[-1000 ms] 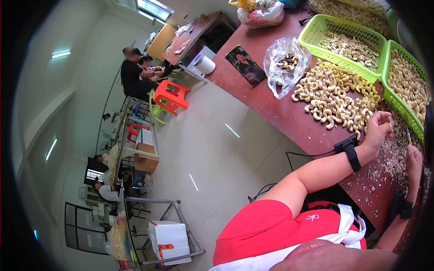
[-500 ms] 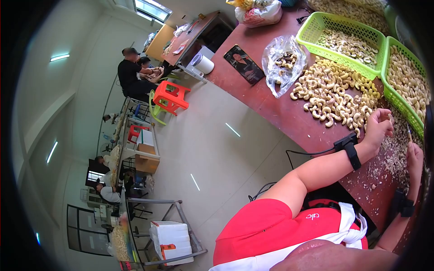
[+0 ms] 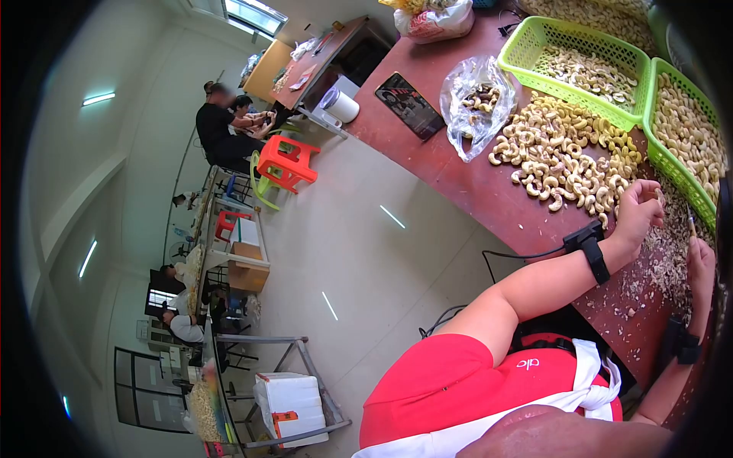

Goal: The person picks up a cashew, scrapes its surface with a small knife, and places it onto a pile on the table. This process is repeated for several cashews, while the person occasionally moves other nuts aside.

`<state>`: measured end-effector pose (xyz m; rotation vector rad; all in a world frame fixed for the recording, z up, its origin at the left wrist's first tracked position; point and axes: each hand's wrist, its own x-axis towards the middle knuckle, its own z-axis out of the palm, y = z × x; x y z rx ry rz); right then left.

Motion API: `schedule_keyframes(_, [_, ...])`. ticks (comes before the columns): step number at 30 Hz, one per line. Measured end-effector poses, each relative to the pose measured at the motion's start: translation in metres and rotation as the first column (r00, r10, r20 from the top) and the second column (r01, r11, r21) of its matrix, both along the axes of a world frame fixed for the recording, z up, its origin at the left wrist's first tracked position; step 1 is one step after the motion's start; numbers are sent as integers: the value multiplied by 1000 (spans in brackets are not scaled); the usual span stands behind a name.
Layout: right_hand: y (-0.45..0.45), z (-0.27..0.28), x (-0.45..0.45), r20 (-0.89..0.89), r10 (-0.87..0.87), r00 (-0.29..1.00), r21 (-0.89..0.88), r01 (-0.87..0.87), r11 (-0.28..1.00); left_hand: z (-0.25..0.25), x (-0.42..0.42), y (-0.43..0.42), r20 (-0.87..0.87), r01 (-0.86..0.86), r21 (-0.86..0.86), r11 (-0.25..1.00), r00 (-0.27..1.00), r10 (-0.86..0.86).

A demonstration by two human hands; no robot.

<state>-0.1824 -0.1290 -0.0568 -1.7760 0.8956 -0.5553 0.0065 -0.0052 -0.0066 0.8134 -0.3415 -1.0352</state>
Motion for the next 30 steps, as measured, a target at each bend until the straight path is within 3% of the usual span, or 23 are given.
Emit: schedule_keyframes(30, [-3, -3, -3, 7, 15, 1000, 13, -15, 1000, 0, 2, 0, 6, -6, -1, 1000, 1000, 6])
